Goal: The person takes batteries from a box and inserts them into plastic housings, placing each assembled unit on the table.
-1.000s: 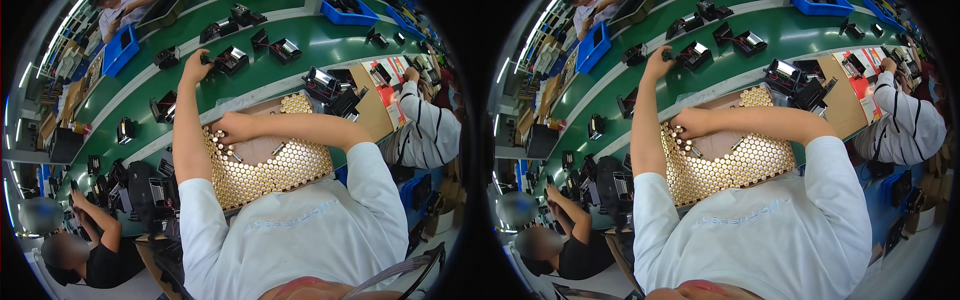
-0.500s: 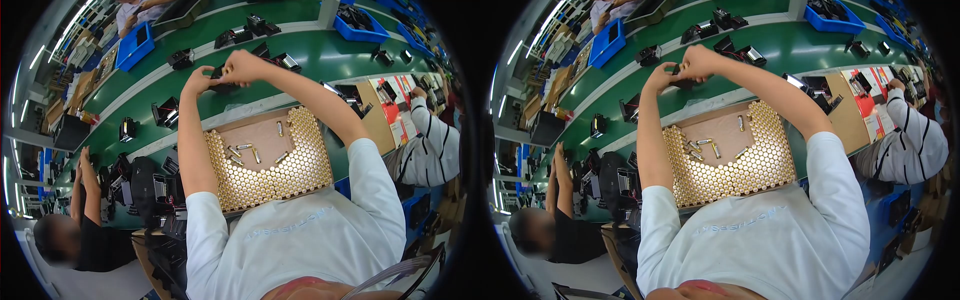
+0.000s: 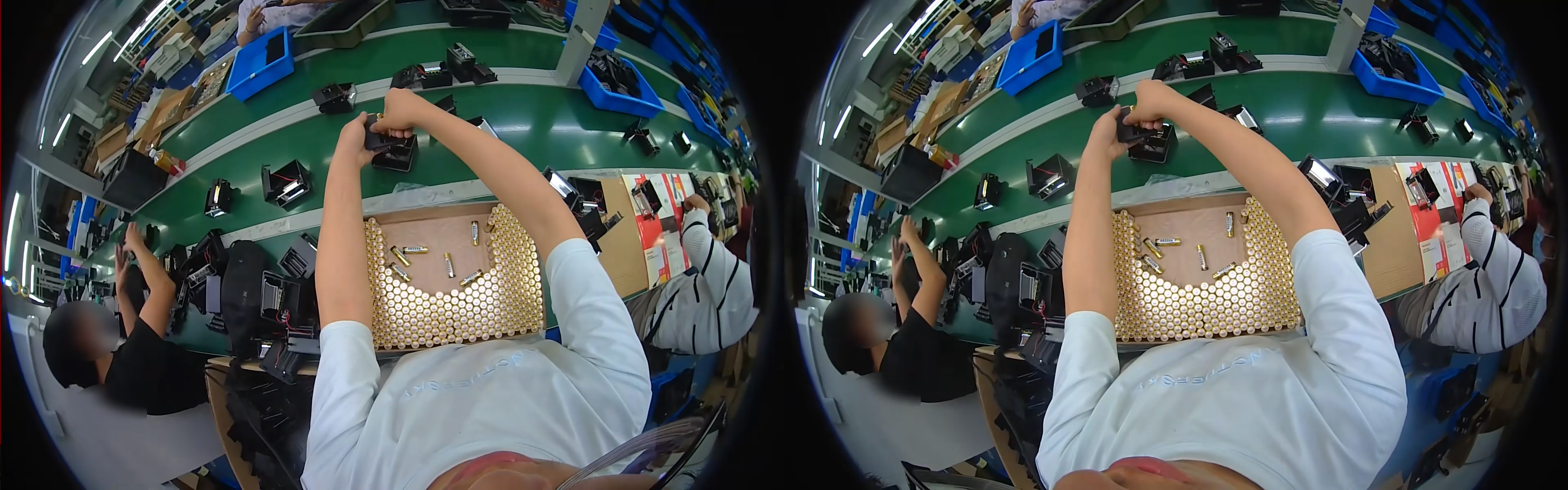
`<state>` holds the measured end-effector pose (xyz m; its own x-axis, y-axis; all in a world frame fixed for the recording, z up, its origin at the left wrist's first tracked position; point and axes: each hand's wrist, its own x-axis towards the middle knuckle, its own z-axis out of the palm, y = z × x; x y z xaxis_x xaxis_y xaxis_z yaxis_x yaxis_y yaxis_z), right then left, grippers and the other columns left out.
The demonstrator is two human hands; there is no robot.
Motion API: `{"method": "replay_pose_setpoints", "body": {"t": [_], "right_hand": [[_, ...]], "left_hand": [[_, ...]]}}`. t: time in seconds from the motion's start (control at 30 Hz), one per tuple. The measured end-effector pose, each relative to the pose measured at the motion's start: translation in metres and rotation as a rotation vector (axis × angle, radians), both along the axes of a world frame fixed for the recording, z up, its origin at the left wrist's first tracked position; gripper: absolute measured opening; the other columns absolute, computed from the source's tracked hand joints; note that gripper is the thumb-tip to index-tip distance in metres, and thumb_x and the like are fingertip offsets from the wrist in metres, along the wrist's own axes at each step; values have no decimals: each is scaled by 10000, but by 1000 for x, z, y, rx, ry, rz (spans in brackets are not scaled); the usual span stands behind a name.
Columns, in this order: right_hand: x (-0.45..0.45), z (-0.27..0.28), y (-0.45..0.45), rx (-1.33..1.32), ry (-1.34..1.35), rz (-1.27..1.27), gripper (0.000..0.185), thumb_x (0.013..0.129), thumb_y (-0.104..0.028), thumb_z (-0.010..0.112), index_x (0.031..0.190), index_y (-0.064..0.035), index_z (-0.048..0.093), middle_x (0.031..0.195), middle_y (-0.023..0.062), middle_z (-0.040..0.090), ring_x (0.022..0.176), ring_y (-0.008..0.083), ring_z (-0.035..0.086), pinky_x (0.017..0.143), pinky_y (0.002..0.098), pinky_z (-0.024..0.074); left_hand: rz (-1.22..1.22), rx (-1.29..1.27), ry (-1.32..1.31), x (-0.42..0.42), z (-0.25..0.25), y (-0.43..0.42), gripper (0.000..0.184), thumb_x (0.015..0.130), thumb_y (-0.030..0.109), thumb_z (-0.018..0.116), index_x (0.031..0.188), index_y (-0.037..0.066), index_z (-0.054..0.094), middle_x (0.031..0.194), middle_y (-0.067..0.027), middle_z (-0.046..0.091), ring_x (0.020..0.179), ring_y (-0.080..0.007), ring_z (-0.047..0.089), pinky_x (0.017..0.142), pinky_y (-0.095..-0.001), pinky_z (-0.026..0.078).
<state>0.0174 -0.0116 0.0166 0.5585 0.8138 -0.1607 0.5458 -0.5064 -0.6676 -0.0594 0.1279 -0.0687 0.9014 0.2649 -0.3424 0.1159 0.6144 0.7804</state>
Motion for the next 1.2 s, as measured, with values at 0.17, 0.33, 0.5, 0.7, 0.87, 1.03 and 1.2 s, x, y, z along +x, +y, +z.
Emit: {"method": "replay_pose_setpoints", "body": {"t": [0.17,0.33,0.5,0.7,0.87,1.03,1.2], "right_hand": [[0,-5,7,54,87,-52,364,847,-295,687,749,55,709,585,93,652,431,136,593,442,278,518],[-31,-22,-18,392,4,-2,307,875,-324,660,969,-47,752,630,87,670,469,126,594,473,297,486],[-32,-48,-14,418,-437,173,321,887,-311,648,1103,-84,712,745,103,706,620,188,656,658,328,518],[-6,-17,20,291,-246,144,363,855,-301,677,1120,-53,683,816,145,718,742,233,704,705,347,526],[12,-36,48,322,-305,195,506,805,-347,723,1170,-5,645,850,156,724,795,262,712,772,338,536],[15,-43,54,237,-199,63,639,860,-569,601,788,63,653,621,143,637,547,251,619,559,342,494],[2,-45,51,55,150,90,627,871,-539,630,514,-33,528,430,20,404,358,127,355,357,306,248]], "left_hand": [[150,177,135,-18,40,-27,225,980,158,503,1160,35,557,1075,-124,606,982,-248,618,820,-456,545],[305,176,64,-10,9,-1,358,952,106,563,1274,22,430,1120,-154,558,962,-254,612,753,-473,546],[249,232,73,-20,4,8,400,972,124,535,1330,47,375,1193,-167,521,987,-272,599,755,-494,543],[131,85,26,-41,21,10,293,952,299,584,1138,76,543,1005,-101,609,926,-213,613,774,-433,539],[239,190,60,-53,28,7,526,879,196,668,1337,127,418,1174,-112,569,1016,-254,602,856,-503,486],[154,208,-27,-61,17,18,927,750,-32,747,1479,178,215,1205,-134,545,1009,-260,600,846,-512,481],[195,350,21,-63,20,18,900,734,-134,703,1459,150,253,1182,-175,549,985,-285,628,813,-471,537]]}}
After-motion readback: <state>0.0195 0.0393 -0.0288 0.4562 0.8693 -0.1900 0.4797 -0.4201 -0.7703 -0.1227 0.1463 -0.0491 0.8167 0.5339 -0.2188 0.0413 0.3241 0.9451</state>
